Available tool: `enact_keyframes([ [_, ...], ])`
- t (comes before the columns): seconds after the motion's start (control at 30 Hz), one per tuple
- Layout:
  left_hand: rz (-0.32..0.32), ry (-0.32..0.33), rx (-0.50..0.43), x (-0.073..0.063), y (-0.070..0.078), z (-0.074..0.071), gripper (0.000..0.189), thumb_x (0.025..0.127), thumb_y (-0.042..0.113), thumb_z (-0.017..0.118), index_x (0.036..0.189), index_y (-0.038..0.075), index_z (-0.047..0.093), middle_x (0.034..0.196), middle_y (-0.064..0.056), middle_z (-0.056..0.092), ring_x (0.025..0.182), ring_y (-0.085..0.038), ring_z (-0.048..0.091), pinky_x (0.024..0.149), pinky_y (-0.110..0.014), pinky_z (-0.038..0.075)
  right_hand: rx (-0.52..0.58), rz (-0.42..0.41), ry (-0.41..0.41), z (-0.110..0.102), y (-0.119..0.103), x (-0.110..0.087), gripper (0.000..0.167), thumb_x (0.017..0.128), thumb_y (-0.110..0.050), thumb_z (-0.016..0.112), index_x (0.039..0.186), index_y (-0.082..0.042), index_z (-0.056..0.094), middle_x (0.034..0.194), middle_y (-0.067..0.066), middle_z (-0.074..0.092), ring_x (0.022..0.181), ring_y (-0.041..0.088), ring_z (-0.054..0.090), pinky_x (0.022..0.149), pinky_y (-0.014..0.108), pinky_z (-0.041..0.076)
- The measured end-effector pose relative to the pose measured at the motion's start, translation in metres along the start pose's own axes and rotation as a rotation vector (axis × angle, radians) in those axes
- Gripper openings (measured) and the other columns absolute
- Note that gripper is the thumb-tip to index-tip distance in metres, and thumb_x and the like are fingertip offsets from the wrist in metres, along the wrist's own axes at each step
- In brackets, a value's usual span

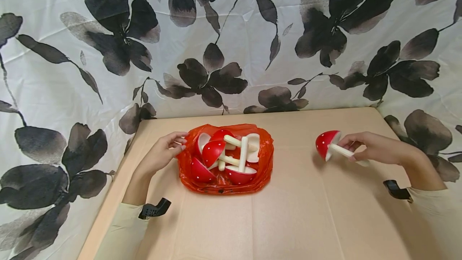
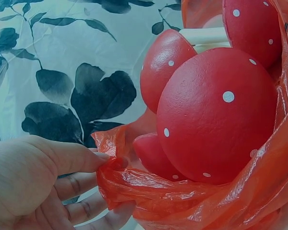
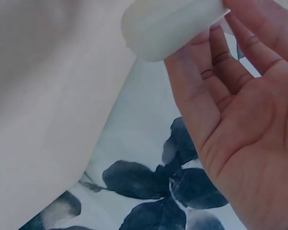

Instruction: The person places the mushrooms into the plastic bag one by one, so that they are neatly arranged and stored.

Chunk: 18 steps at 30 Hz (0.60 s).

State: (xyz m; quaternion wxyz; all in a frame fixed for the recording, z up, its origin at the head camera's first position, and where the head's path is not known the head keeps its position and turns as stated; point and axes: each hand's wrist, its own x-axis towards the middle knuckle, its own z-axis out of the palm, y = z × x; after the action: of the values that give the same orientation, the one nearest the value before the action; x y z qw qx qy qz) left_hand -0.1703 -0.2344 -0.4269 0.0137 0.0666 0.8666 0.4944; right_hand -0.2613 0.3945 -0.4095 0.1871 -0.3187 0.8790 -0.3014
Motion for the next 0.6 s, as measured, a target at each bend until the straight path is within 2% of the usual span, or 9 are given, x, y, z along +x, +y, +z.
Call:
enact_keyframes([
  [0.37, -0.007, 0.0, 0.005, 0.0, -0.001, 0.0, 0.041, 0.1, 0.004, 0.059, 0.141, 0.004, 0.055, 0.121, -0.021, 0.063, 0.1, -0.035, 0.064, 0.076, -0.031, 0.06, -0.026, -0.002, 0.027, -0.002, -0.027, 0.024, 0.034, 0.086, -0.012, 0.08, 0.117, -0.013, 0.067, 0.103, -0.001, 0.068, 0.098, 0.011, 0.064, 0.081, 0.026, 0.054],
  [0.6, 0.0, -0.002, 0.011, 0.0, -0.002, 0.0, 0.042, 0.099, 0.003, 0.06, 0.142, 0.003, 0.054, 0.121, -0.022, 0.063, 0.1, -0.035, 0.064, 0.075, -0.032, 0.06, 0.013, -0.024, 0.015, 0.0, -0.047, 0.036, 0.033, 0.088, -0.008, 0.078, 0.118, -0.017, 0.068, 0.109, 0.001, 0.067, 0.104, 0.02, 0.065, 0.081, 0.028, 0.057],
])
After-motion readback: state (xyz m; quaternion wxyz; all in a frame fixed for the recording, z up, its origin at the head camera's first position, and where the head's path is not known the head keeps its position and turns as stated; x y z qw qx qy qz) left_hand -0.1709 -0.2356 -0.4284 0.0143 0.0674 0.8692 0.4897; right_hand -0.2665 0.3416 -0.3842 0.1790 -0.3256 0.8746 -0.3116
